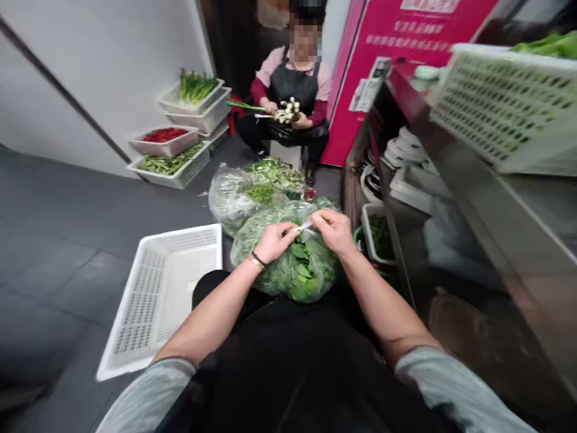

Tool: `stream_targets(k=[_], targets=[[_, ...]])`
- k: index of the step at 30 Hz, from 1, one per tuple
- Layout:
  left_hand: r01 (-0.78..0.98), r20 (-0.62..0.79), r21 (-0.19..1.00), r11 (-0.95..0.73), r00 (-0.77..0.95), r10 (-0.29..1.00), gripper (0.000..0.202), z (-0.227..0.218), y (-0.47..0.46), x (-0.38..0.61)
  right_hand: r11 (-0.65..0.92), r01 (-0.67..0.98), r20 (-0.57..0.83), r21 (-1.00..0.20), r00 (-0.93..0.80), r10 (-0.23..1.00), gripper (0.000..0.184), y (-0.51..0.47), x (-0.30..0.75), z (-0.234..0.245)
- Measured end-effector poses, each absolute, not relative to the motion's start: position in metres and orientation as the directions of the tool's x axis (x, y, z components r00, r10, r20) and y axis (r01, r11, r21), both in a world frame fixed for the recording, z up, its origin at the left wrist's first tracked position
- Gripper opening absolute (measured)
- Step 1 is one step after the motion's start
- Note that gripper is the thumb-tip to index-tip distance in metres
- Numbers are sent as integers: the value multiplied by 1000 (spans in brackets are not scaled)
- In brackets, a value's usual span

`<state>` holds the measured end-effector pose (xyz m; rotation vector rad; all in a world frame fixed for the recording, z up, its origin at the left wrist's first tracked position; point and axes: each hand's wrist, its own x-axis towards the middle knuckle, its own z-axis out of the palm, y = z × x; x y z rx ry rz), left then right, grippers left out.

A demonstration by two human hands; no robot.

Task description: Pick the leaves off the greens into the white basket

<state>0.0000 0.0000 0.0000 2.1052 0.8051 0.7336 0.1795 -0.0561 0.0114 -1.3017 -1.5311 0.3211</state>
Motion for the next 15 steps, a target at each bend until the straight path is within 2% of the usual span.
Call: stream_targets(k=[2,5,8,11,13,15], targets=[[354,221,776,-522,622,751,25,-3,0,2,337,508,478,-792,173,861,26,-57,186,8],[382,201,773,-506,609,767,27,-6,2,7,363,553,507,-750,127,853,22,-64,188,7],[352,198,807,-474,595,779,26,-10,2,12,474,709,613,-521,-75,787,18,-76,178,5],[232,209,890,-392,555,805,18,-18,-1,15,555,789,639,-264,-288,713,17,-84,167,-4],[125,188,948,-293,524,831,17,-24,-2,14,588,778,628,-219,-349,696,16,-87,166,-9],[36,154,979,-200,510,846,18,-29,-3,11,618,740,632,-266,-350,691,16,-86,170,-9]])
